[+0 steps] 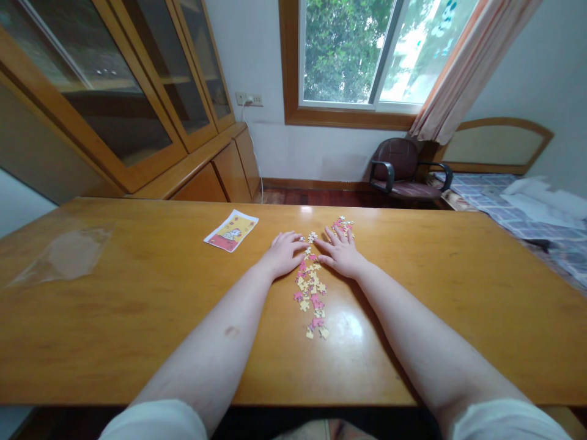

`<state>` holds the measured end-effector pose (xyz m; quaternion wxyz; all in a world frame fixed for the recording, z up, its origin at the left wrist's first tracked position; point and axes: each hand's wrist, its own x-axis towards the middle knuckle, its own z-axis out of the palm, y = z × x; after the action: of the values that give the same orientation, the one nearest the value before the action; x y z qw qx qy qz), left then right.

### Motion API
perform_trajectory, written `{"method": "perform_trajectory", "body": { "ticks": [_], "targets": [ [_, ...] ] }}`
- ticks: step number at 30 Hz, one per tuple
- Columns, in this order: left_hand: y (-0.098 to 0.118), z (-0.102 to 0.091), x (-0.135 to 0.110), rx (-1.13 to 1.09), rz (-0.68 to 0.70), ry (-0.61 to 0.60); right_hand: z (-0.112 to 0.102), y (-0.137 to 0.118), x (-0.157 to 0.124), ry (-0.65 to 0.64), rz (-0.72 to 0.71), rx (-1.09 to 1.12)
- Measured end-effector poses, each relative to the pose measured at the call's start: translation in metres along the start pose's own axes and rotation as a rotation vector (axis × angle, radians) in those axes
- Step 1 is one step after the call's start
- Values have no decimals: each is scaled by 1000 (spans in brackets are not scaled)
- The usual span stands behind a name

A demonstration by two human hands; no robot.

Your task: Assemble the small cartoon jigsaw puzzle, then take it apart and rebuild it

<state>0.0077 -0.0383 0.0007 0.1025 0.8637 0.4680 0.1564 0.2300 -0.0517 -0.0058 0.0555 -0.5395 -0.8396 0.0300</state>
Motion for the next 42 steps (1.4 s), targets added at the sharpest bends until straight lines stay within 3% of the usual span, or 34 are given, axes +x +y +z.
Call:
{"method": "perform_trajectory", "body": {
  "ticks": [4, 12, 21, 26, 29, 32, 37, 42],
  "targets": [
    [2, 0, -1, -3, -3, -25, -1, 0, 0, 23, -1, 21],
    [-3, 2, 4, -37, 10, 53, 3, 3, 1, 16, 13, 12],
    [-8, 1, 5, 42, -184, 144, 2, 7, 3, 166, 1, 116],
    [-6, 2, 3, 70, -239, 83, 7, 11, 6, 199, 92, 101],
    [-4, 2, 2, 87, -261, 3, 7, 12, 6, 183, 159, 69],
    [-2, 1, 1, 82, -239, -32, 5, 8, 4, 130, 117, 39],
    [-2, 1, 2, 45, -165, -2, 2, 1, 2, 28, 25, 23],
    [-5, 3, 2, 50, -136, 21, 1, 2, 2, 33, 39, 42]
  ]
}}
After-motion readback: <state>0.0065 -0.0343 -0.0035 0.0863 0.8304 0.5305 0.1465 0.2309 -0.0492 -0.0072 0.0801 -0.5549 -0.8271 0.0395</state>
